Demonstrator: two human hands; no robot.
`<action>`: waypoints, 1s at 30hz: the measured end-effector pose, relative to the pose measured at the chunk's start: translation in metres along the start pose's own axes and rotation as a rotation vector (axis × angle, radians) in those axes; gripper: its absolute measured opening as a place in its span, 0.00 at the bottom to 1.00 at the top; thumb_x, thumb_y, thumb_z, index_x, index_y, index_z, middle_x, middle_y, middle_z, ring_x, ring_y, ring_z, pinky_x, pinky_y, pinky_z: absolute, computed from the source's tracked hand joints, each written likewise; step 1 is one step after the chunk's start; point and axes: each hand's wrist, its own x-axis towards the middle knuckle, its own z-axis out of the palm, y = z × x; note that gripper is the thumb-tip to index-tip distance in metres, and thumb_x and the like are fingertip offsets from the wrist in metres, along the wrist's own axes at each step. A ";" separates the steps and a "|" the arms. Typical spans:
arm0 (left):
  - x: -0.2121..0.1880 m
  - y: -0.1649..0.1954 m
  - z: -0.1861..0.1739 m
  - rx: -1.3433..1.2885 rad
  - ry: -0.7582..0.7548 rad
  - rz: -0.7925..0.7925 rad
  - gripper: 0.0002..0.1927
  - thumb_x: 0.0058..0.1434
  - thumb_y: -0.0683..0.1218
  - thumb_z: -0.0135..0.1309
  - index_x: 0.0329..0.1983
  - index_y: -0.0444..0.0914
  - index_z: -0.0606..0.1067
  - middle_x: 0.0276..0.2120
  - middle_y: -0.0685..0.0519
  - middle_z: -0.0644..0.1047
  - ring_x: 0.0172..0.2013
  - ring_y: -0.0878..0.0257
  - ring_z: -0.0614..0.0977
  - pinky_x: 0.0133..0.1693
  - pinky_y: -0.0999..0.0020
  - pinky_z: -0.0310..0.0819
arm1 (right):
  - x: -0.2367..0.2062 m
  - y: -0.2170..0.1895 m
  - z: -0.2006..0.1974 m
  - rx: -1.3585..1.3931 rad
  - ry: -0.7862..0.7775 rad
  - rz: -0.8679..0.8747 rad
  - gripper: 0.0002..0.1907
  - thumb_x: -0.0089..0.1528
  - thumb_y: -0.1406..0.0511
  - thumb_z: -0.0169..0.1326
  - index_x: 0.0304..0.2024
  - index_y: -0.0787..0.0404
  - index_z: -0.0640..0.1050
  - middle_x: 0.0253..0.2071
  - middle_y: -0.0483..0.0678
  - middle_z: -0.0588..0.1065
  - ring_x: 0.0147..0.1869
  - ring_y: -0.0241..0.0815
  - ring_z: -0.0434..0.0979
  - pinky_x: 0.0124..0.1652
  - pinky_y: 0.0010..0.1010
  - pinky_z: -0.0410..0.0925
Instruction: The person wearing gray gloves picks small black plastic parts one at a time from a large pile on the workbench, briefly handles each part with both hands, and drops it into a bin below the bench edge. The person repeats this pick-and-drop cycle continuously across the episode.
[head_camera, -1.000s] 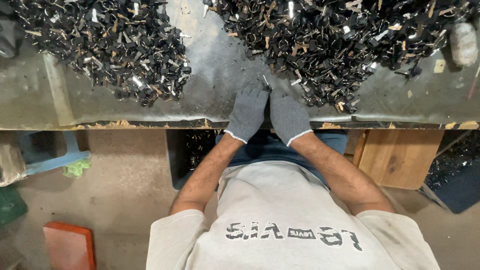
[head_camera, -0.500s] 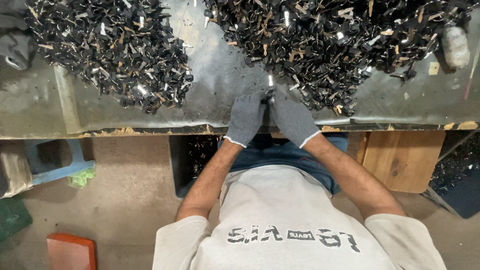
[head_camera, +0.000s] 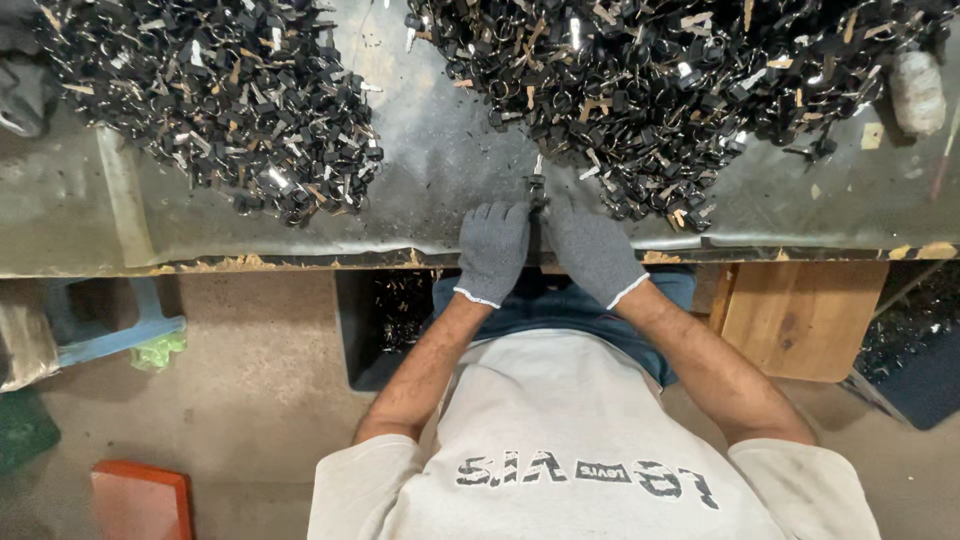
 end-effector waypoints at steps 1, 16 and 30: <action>-0.001 0.000 0.000 -0.020 -0.001 -0.018 0.10 0.57 0.42 0.57 0.42 0.39 0.75 0.33 0.47 0.76 0.37 0.48 0.78 0.40 0.51 0.69 | -0.005 -0.001 0.000 -0.021 0.029 -0.023 0.17 0.67 0.62 0.50 0.53 0.68 0.72 0.30 0.61 0.78 0.30 0.62 0.80 0.29 0.50 0.72; -0.004 0.000 0.004 -0.104 0.019 0.032 0.07 0.56 0.43 0.61 0.31 0.39 0.73 0.28 0.48 0.74 0.33 0.49 0.77 0.37 0.52 0.69 | -0.004 -0.004 0.003 -0.024 0.186 -0.188 0.09 0.64 0.66 0.52 0.44 0.64 0.73 0.33 0.59 0.77 0.34 0.59 0.80 0.32 0.47 0.74; 0.084 0.011 -0.019 -0.227 0.180 -0.323 0.10 0.68 0.49 0.58 0.46 0.39 0.79 0.34 0.52 0.80 0.31 0.62 0.80 0.33 0.64 0.72 | -0.017 -0.005 -0.002 -0.121 0.090 -0.094 0.21 0.64 0.62 0.53 0.55 0.69 0.68 0.31 0.60 0.78 0.31 0.60 0.81 0.30 0.48 0.73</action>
